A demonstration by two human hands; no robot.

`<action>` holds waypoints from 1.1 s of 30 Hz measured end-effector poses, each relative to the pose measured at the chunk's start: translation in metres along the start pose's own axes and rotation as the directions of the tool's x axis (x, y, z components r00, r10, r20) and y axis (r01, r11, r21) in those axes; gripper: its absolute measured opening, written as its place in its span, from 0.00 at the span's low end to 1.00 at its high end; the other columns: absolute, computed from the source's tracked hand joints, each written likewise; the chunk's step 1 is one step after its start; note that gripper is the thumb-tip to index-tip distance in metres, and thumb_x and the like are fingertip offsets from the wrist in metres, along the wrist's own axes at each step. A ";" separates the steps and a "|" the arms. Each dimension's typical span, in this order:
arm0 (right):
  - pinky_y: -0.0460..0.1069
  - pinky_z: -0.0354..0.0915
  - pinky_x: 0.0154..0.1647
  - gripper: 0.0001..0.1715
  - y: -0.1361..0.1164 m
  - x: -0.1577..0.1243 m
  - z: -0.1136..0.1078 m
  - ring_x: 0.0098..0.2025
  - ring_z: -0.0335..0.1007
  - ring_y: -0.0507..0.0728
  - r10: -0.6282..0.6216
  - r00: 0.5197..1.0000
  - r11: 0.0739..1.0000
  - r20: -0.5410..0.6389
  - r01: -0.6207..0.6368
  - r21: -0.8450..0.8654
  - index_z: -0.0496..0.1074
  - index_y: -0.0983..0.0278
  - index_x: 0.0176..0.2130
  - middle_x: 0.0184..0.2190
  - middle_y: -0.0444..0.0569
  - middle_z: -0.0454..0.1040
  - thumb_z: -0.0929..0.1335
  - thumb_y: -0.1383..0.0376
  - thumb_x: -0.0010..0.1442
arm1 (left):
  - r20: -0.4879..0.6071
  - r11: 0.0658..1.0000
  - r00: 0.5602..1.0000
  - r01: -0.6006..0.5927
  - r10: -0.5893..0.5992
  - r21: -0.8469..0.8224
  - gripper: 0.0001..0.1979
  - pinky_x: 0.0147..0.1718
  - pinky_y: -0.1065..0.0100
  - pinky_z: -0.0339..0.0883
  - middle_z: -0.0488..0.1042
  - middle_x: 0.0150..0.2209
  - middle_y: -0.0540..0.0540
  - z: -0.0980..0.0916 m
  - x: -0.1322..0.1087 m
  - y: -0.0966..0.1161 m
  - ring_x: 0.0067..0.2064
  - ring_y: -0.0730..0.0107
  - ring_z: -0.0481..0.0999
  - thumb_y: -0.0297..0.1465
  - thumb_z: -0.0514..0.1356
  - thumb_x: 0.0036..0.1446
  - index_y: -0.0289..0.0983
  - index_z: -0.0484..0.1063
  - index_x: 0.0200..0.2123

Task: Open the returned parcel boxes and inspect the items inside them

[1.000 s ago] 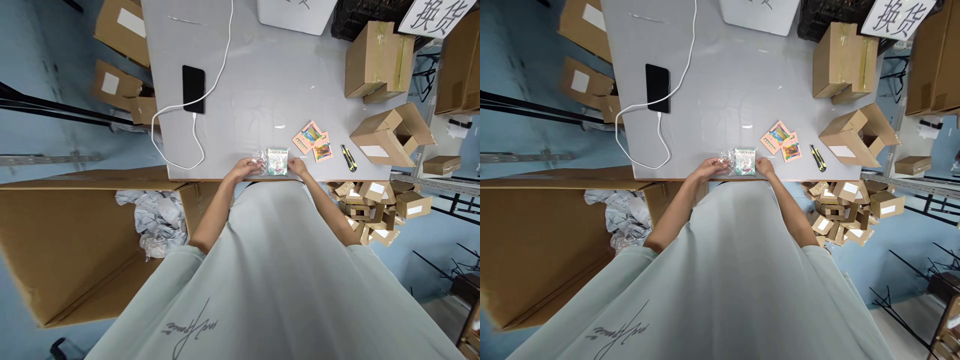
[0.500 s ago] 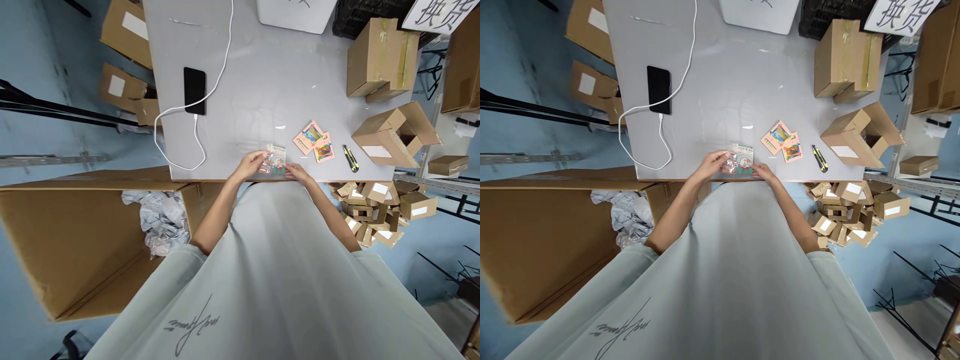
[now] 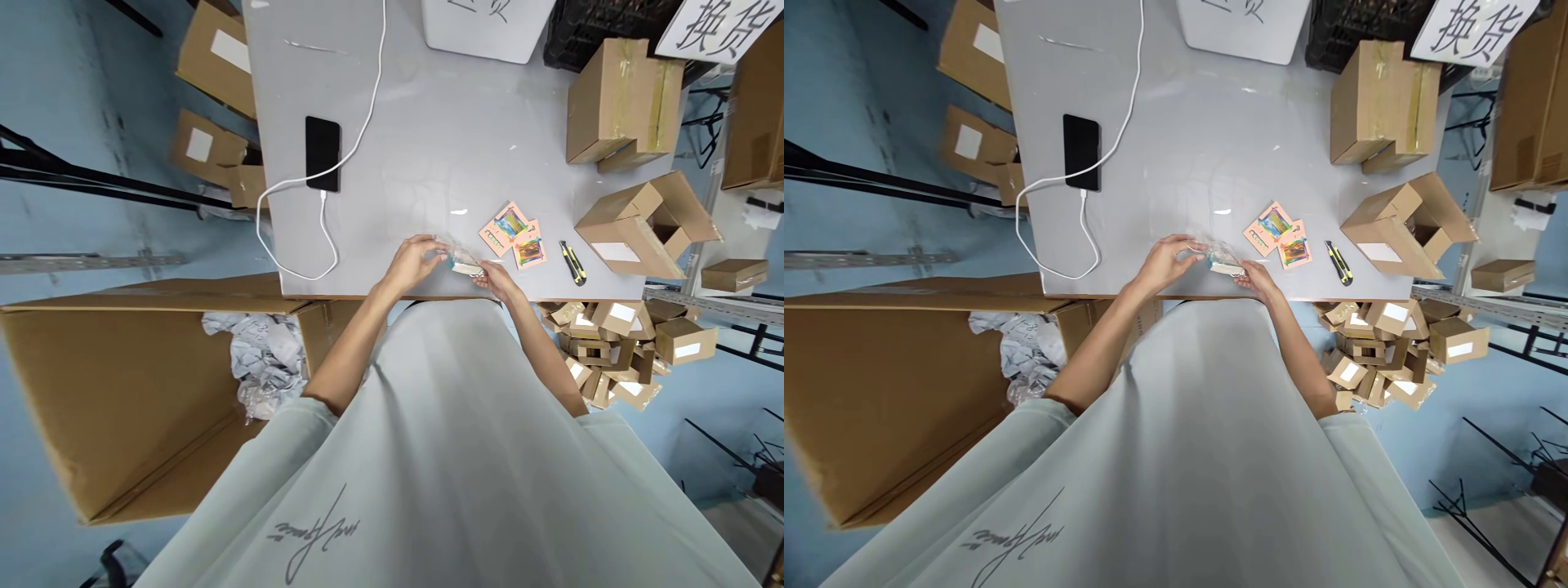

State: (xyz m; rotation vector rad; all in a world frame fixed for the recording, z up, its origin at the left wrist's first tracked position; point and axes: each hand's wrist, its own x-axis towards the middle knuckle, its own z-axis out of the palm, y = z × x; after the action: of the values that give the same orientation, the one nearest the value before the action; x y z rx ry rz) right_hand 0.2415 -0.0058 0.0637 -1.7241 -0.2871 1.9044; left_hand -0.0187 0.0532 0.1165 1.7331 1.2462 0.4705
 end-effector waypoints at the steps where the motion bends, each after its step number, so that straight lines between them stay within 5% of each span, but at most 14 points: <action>1: 0.42 0.75 0.35 0.10 -0.003 -0.001 -0.001 0.29 0.80 0.49 -0.011 1.000 1.000 -0.010 0.011 -0.024 0.73 0.60 0.42 0.29 0.38 0.75 0.73 0.59 0.77 | -0.016 0.999 1.000 -0.014 0.015 0.033 0.12 0.68 0.50 0.74 0.89 0.54 0.40 0.001 0.001 0.002 0.62 0.49 0.85 0.38 0.66 0.71 0.42 0.89 0.49; 7: 0.43 0.77 0.42 0.20 -0.016 -0.007 -0.011 0.35 0.82 0.49 -0.251 0.968 0.960 0.004 0.250 -0.125 0.81 0.59 0.55 0.39 0.42 0.81 0.74 0.48 0.75 | -0.086 0.997 0.996 -0.031 0.025 -0.068 0.26 0.46 0.63 0.77 0.89 0.45 0.40 0.004 0.000 0.011 0.47 0.58 0.87 0.53 0.57 0.79 0.40 0.85 0.47; 13: 0.53 0.80 0.55 0.43 -0.014 0.000 -0.013 0.46 0.84 0.58 -0.368 0.926 0.888 0.083 0.376 -0.265 0.81 0.59 0.58 0.44 0.48 0.85 0.84 0.39 0.53 | -0.082 0.979 0.995 0.046 -0.063 -0.198 0.30 0.42 0.64 0.76 0.87 0.41 0.42 0.012 -0.001 0.007 0.39 0.61 0.84 0.58 0.55 0.78 0.39 0.84 0.49; 18: 0.59 0.79 0.60 0.41 -0.011 -0.004 0.011 0.50 0.83 0.61 -0.528 0.843 0.759 0.107 0.524 -0.386 0.81 0.61 0.55 0.48 0.53 0.84 0.80 0.35 0.58 | -0.039 0.990 0.997 0.059 -0.064 -0.131 0.29 0.54 0.60 0.79 0.89 0.51 0.39 0.014 -0.009 0.006 0.51 0.55 0.87 0.54 0.54 0.79 0.40 0.86 0.54; 22: 0.58 0.81 0.57 0.36 -0.015 -0.021 0.036 0.54 0.82 0.63 -0.608 0.774 0.642 0.176 0.610 -0.466 0.78 0.60 0.61 0.57 0.56 0.81 0.78 0.42 0.64 | 0.064 0.990 0.995 0.081 -0.074 -0.113 0.26 0.58 0.56 0.81 0.84 0.66 0.36 0.020 -0.015 0.001 0.63 0.49 0.84 0.49 0.56 0.78 0.40 0.86 0.60; 26: 0.56 0.80 0.59 0.38 -0.018 -0.029 0.057 0.59 0.80 0.64 -0.580 0.802 0.614 0.145 0.547 -0.569 0.72 0.57 0.68 0.63 0.56 0.76 0.78 0.54 0.64 | 0.221 0.923 0.964 0.216 -0.150 -0.319 0.31 0.56 0.53 0.85 0.68 0.79 0.36 0.030 -0.011 -0.003 0.63 0.52 0.86 0.40 0.49 0.76 0.38 0.76 0.74; 29: 0.57 0.76 0.66 0.39 -0.014 -0.028 0.068 0.62 0.79 0.65 -0.514 0.858 0.643 -0.012 0.376 -0.667 0.68 0.58 0.69 0.65 0.57 0.76 0.79 0.57 0.64 | 0.191 0.927 0.969 0.213 -0.159 -0.310 0.32 0.67 0.52 0.78 0.72 0.77 0.38 0.032 -0.007 0.001 0.68 0.53 0.82 0.34 0.49 0.73 0.38 0.75 0.74; 33: 0.59 0.72 0.67 0.10 -0.004 -0.029 0.076 0.61 0.81 0.69 -0.387 0.918 0.650 -0.085 0.206 -0.731 0.74 0.56 0.48 0.46 0.54 0.84 0.76 0.59 0.70 | 0.051 0.989 0.991 0.126 -0.122 -0.076 0.27 0.71 0.53 0.73 0.81 0.69 0.41 0.025 -0.012 0.016 0.67 0.52 0.82 0.29 0.56 0.70 0.41 0.81 0.67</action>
State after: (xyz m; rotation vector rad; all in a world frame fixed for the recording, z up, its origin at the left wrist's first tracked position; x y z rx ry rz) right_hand 0.1698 -0.0029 0.1022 -2.1759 -1.2832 1.3839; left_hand 0.0033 0.0304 0.1197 1.5810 1.2768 0.3993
